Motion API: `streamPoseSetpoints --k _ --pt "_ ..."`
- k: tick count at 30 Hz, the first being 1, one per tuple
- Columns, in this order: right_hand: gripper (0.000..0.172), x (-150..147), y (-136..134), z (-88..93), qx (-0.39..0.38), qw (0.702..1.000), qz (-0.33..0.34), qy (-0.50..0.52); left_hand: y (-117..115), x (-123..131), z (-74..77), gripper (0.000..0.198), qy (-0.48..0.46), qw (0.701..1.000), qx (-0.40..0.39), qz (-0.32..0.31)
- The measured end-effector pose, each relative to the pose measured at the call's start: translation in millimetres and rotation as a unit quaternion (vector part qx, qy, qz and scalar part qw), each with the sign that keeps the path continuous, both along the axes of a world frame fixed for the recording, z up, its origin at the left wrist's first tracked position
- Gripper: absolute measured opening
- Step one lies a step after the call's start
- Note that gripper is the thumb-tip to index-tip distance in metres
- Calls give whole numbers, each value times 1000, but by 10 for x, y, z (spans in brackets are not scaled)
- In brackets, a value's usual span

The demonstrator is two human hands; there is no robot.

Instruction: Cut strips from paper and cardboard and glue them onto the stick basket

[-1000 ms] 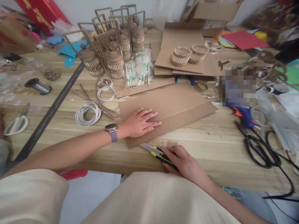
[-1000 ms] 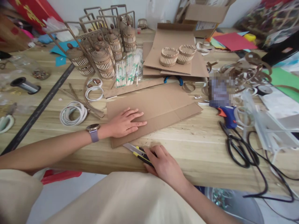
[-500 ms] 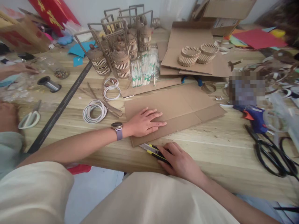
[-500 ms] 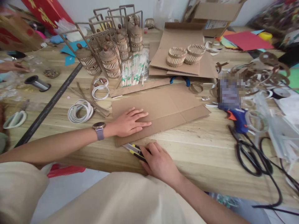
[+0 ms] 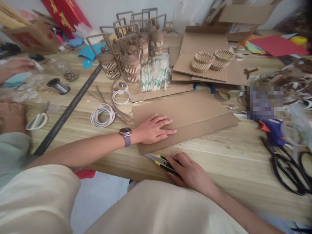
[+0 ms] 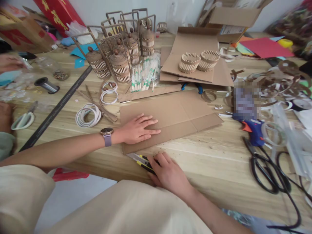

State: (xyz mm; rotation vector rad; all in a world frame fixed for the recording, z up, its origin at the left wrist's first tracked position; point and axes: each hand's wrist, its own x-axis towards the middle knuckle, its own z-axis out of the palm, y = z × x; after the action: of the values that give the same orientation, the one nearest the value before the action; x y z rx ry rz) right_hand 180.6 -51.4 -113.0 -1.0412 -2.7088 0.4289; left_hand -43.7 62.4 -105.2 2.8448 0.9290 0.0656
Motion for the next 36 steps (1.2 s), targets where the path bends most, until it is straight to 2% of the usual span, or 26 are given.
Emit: streamPoseSetpoints --k 16,27,31,34,36 --pt "34 101 319 188 -68 995 73 -7 15 -15 -21 43 7 1000 16 -8" --pt "40 56 553 293 -119 981 145 -48 27 -27 -18 43 2 1000 -8 -16" --pt "39 226 475 317 -106 988 105 -37 30 -50 4 41 -27 999 -24 -20" --pt "40 499 359 379 -129 991 -3 20 13 -76 1 40 -79 996 -30 -5" --pt "31 693 273 427 -169 977 -98 86 -22 -98 0 41 -123 991 -29 33"
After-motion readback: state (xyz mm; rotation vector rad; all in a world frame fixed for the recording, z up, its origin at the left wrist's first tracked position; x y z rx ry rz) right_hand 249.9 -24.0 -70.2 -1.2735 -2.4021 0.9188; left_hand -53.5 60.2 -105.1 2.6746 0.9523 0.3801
